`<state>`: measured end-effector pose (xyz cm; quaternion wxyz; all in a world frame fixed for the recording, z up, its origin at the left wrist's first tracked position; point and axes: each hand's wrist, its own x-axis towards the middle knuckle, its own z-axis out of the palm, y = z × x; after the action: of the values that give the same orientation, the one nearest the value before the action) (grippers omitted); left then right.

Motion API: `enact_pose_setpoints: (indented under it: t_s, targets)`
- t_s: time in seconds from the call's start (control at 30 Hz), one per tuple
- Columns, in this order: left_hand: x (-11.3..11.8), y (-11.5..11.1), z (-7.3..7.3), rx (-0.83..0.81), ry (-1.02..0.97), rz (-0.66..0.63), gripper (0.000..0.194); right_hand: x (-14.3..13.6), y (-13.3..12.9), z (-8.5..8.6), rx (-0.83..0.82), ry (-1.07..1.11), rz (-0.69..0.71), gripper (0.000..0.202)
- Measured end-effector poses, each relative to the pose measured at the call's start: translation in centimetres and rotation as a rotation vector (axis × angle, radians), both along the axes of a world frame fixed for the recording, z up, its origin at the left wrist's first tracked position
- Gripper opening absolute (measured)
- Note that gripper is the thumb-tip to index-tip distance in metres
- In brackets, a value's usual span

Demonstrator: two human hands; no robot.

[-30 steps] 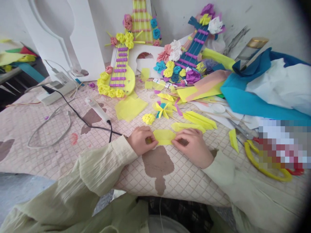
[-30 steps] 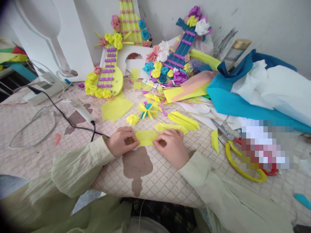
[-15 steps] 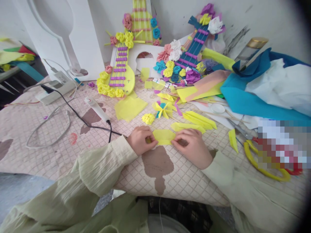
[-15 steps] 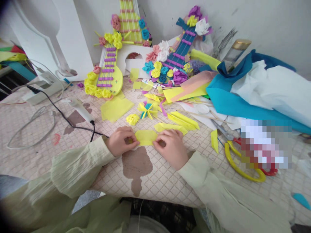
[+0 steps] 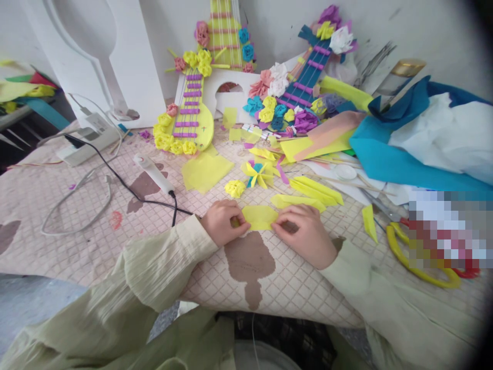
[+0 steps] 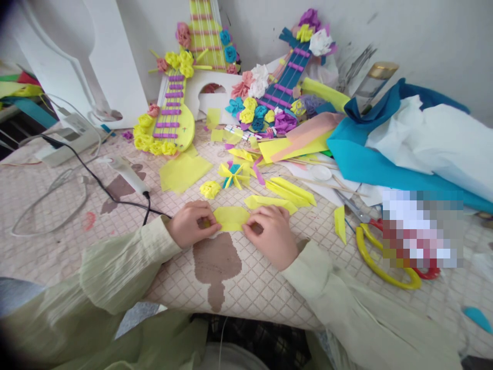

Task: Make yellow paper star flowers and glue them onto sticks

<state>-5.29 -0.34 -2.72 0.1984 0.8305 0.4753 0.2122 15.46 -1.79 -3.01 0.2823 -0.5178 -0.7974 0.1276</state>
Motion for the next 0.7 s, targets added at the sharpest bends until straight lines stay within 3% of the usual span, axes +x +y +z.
enact_pose_setpoints:
  t_s: [0.17,0.3,0.5,0.7]
  targets:
    - [-0.1,0.0,0.1,-0.006,0.014,0.012,0.014,-0.1,-0.2,0.2,0.024,-0.022,0.007,0.013]
    - [-0.2,0.0,0.2,-0.014,-0.011,-0.006,0.015,-0.1,-0.6,0.2,0.138,-0.075,0.075,0.006]
    - [-0.6,0.3,0.2,-0.059,-0.053,-0.089,0.015,-0.6,-1.4,0.1,0.262,-0.283,0.262,0.024]
    - [-0.8,0.3,0.3,-0.072,-0.041,-0.125,0.013,-0.8,-1.3,-0.1,0.278,-0.445,0.335,0.035]
